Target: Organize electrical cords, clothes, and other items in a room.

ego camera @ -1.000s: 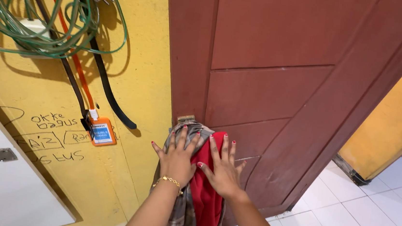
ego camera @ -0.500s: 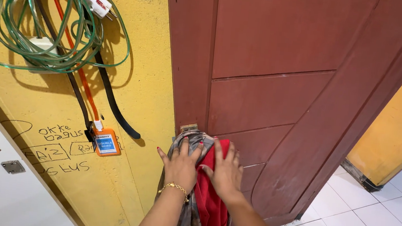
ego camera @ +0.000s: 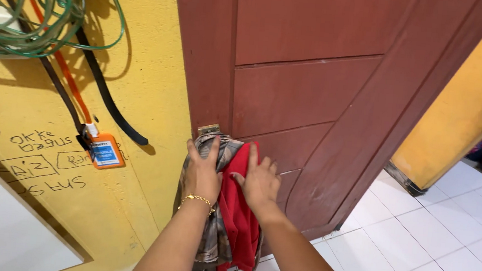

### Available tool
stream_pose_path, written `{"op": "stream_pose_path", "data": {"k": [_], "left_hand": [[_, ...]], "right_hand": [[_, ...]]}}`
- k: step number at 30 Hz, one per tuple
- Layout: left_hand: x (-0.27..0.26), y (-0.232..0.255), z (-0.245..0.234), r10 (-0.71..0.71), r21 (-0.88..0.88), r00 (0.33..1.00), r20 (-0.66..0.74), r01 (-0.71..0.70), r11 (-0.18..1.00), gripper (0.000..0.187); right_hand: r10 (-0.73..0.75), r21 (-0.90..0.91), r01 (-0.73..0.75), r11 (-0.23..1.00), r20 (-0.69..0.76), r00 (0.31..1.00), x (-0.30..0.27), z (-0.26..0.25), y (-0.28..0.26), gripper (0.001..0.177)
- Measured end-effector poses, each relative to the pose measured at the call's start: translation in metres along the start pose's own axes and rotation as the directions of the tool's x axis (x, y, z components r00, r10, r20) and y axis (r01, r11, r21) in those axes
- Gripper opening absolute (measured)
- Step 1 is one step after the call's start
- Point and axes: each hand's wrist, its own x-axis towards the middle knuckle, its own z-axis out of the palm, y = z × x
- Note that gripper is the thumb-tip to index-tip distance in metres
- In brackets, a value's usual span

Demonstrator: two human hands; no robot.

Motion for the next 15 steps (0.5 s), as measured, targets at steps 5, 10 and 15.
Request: {"op": "stream_pose_path", "data": {"k": [5,10,15], "left_hand": [[0.019,-0.021,0.033,0.068,0.219,0.997,-0.042,-0.057,0.974,0.082],[0.030,-0.032,0.049,0.052,0.286,0.998,-0.022,-0.044,0.957,0.072],[0.034,-0.034,0.048,0.093,0.119,0.994,-0.049,-0.087,0.989,0.063]], "right_hand": [[-0.040,-0.032,0.042,0.999,0.064,0.997,-0.003,-0.004,-0.015,0.106],[-0.039,0.113,0.027,0.993,0.103,0.994,-0.001,0.009,-0.011,0.108],[0.000,0.197,-0.004,0.980,0.017,1.000,0.009,0.016,0.006,0.093]]}}
